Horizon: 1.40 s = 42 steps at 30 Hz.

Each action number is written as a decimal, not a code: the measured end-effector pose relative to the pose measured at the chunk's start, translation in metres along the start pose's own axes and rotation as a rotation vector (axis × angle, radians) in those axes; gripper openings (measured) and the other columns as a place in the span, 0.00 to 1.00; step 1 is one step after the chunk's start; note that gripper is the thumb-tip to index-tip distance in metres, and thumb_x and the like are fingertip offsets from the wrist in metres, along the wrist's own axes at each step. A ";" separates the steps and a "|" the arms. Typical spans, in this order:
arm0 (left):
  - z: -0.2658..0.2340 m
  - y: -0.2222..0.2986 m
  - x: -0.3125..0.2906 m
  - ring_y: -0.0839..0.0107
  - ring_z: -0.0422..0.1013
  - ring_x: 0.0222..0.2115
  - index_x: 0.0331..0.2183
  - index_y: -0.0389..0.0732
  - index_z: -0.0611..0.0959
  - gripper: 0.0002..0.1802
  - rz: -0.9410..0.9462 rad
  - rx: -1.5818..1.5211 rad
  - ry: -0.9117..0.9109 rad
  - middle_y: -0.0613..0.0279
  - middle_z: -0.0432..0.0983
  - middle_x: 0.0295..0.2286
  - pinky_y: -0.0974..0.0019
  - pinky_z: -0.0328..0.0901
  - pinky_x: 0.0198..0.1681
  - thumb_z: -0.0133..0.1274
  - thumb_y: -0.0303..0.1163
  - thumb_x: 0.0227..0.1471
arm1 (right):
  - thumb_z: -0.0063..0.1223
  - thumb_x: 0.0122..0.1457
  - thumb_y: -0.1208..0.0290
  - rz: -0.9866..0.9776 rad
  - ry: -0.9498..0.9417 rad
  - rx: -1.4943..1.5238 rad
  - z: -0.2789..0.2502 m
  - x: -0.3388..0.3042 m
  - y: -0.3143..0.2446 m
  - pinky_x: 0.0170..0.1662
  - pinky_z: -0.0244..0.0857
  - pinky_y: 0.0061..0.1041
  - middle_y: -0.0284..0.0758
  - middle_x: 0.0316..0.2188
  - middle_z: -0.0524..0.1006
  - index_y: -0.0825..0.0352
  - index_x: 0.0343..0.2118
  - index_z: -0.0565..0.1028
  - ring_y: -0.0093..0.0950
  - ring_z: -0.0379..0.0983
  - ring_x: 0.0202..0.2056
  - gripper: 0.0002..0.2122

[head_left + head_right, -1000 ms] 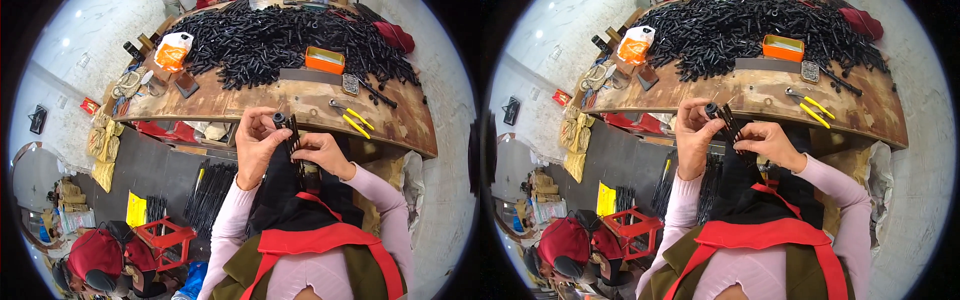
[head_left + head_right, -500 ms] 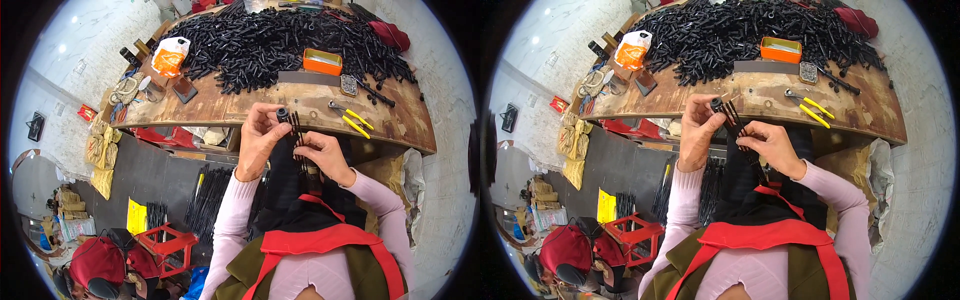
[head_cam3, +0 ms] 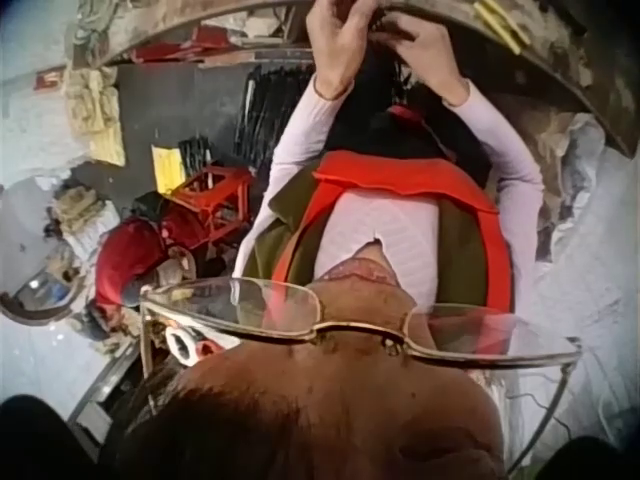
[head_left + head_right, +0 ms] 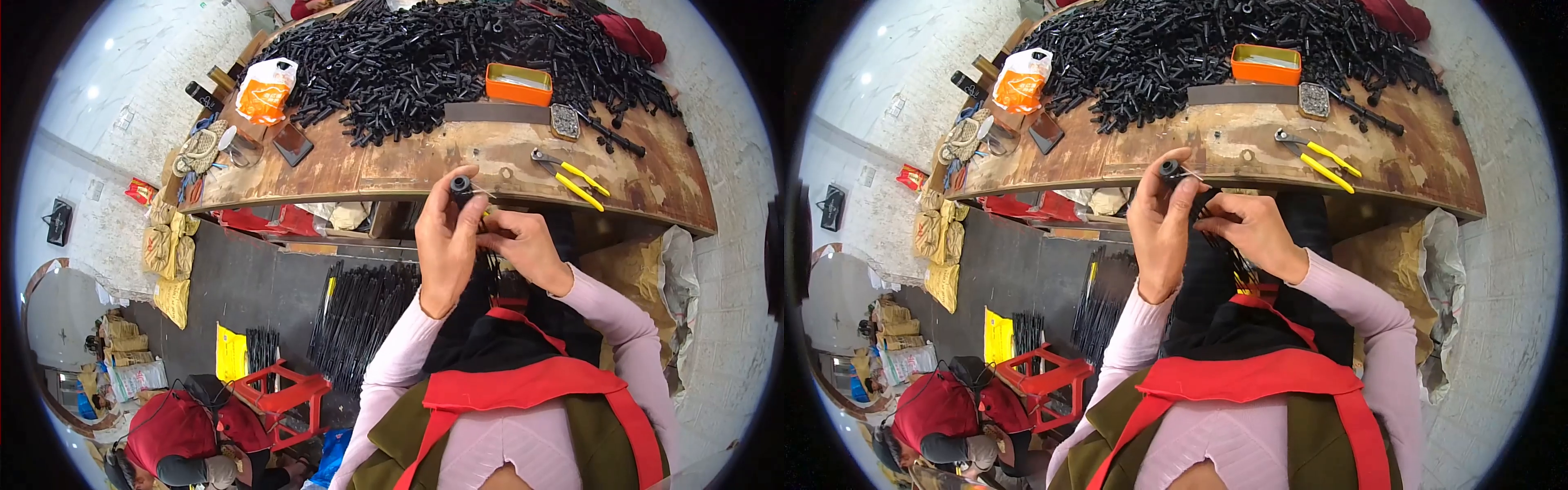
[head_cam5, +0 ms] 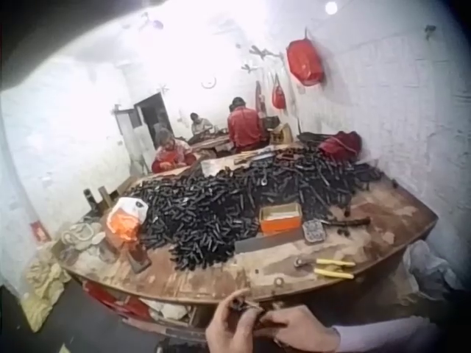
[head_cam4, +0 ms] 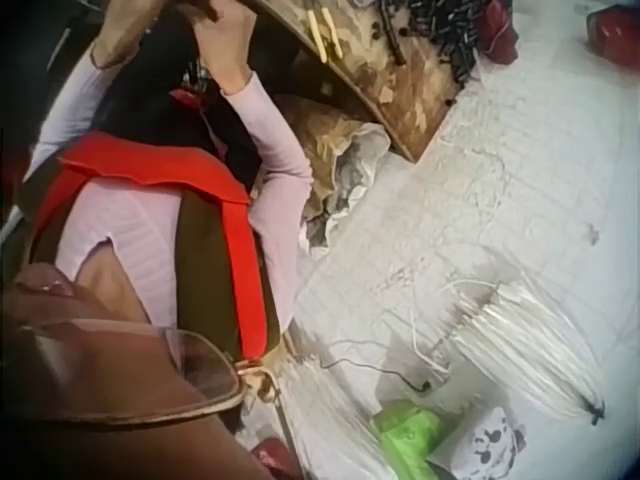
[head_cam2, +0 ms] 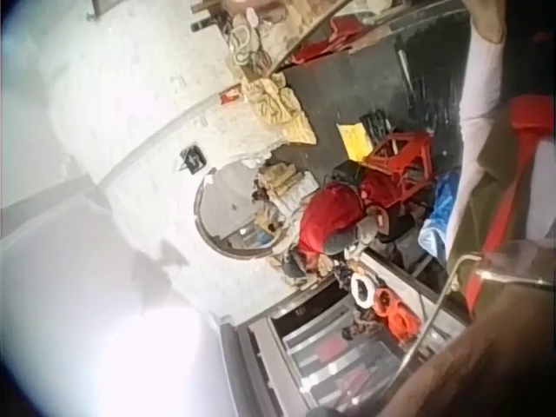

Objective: Assembling bundles of black wires or rods into plastic connectors using pliers on a factory workbench.

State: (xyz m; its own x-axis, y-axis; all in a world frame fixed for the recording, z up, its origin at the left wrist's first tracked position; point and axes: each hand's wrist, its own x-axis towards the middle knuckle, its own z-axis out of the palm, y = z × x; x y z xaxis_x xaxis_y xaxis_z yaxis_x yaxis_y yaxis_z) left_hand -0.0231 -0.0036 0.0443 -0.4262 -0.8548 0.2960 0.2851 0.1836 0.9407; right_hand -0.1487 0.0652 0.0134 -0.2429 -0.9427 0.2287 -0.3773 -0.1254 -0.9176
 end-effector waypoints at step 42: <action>0.013 -0.001 -0.020 0.85 0.57 0.24 0.54 0.32 0.70 0.30 -0.095 -0.157 -0.391 0.73 0.63 0.27 0.79 0.51 0.27 0.54 0.44 0.58 | 0.57 0.46 0.85 -0.331 -0.012 -0.824 -0.091 -0.046 -0.041 0.50 0.60 0.36 0.42 0.43 0.68 0.59 0.59 0.67 0.42 0.65 0.44 0.33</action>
State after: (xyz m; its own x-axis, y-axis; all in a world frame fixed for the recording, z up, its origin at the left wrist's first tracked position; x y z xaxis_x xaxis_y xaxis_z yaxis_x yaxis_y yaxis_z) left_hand -0.0266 0.0196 0.0393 -0.7413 -0.6108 0.2780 0.3434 0.0106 0.9391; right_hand -0.2030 0.1417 0.0701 0.0006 -0.9014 0.4330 -0.9512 -0.1341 -0.2778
